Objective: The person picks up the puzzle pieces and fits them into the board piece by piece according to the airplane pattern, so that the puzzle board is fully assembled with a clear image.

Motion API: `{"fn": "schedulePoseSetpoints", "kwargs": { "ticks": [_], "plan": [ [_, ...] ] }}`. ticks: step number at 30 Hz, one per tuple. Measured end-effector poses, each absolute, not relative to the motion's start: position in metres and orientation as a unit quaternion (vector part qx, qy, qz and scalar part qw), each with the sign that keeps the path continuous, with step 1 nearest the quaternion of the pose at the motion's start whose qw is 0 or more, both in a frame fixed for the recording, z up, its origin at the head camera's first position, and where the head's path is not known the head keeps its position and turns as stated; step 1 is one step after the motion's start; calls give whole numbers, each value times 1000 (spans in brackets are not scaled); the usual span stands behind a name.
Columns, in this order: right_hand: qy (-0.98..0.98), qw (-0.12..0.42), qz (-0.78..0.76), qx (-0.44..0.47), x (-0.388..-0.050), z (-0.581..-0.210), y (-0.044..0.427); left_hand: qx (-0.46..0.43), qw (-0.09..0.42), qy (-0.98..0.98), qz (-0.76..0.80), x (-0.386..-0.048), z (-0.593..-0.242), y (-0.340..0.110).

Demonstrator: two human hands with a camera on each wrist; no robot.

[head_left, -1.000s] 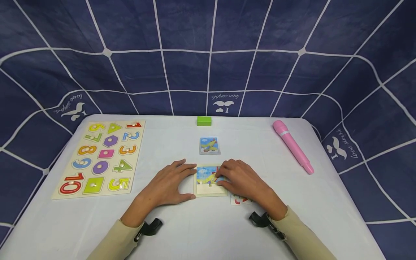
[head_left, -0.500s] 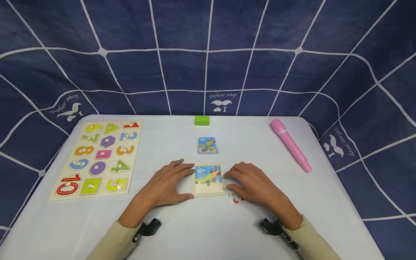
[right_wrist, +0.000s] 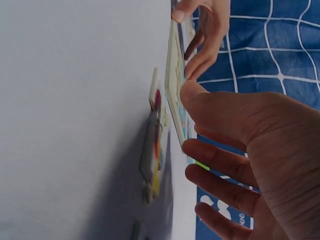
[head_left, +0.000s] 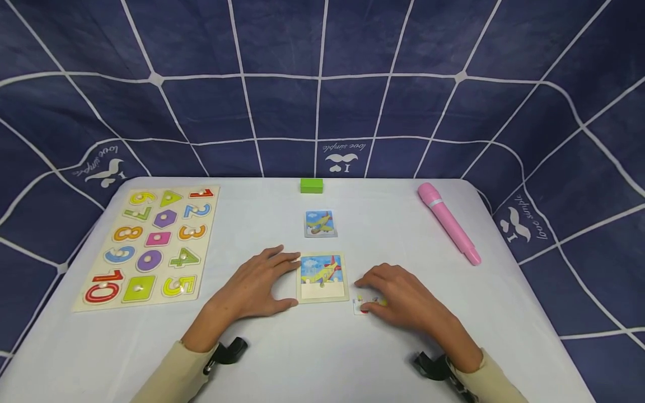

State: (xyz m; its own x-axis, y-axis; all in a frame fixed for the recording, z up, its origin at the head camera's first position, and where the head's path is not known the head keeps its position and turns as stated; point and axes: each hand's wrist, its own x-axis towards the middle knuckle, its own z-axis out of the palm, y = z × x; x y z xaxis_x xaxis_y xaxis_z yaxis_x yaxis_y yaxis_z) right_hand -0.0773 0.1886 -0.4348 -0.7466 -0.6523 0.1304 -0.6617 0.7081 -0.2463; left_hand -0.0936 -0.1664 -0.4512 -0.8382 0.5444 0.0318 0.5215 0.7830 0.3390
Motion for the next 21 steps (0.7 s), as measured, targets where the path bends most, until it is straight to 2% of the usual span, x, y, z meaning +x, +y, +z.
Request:
{"fn": "schedulePoseSetpoints", "kwargs": {
  "ticks": [21],
  "plan": [
    [-922,8,146,358,-69,-447,189,280,39,944,168,-94,-451,-165]
  ]
}}
